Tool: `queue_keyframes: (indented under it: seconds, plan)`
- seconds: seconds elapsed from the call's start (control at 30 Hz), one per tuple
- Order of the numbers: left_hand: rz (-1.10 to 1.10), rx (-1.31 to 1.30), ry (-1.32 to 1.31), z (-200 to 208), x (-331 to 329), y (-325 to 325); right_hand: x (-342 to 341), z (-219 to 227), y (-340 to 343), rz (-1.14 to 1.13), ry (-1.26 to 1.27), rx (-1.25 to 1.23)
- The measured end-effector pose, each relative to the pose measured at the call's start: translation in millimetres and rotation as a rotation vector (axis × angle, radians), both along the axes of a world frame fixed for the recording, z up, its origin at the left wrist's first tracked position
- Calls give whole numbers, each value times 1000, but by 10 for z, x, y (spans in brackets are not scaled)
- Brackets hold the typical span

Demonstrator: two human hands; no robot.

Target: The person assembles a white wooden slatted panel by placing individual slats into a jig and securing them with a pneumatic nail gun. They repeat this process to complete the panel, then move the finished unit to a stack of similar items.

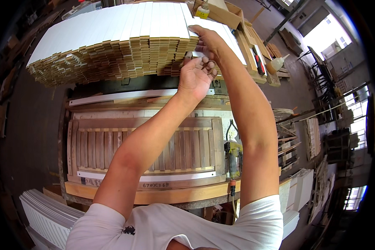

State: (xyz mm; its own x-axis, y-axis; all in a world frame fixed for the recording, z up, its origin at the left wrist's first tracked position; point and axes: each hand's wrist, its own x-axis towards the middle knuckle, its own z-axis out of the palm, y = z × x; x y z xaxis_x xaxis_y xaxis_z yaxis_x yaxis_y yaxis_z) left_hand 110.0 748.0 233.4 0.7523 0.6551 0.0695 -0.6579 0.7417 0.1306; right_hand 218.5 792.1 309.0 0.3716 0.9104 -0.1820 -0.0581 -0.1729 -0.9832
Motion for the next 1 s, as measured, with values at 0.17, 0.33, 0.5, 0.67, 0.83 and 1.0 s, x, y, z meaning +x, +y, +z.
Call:
queue_keyframes:
  seconds: [0.17, 0.33, 0.5, 0.67, 0.83, 1.0]
  plan:
    - [43, 121, 49, 230, -4, -218, 136, 195, -108, 1, 167, -39]
    - [-73, 326, 371, -14, -554, -489, -39, 95, -666, -112, 235, 182]
    - [65, 500, 590, -367, -1269, -881, -877, -469, -2010, -162, -176, 299]
    - [-115, 431, 878, -714, -1481, -1446, -1815, -1513, -3073, -142, -816, 16]
    - [-286, 166, 1163, -1315, -1511, -1830, -1849, -2347, -3590, -166, -108, -90]
    - [-336, 177, 1168, -1527, -1099, -2005, -1486, -2675, -3705, -492, -181, -188]
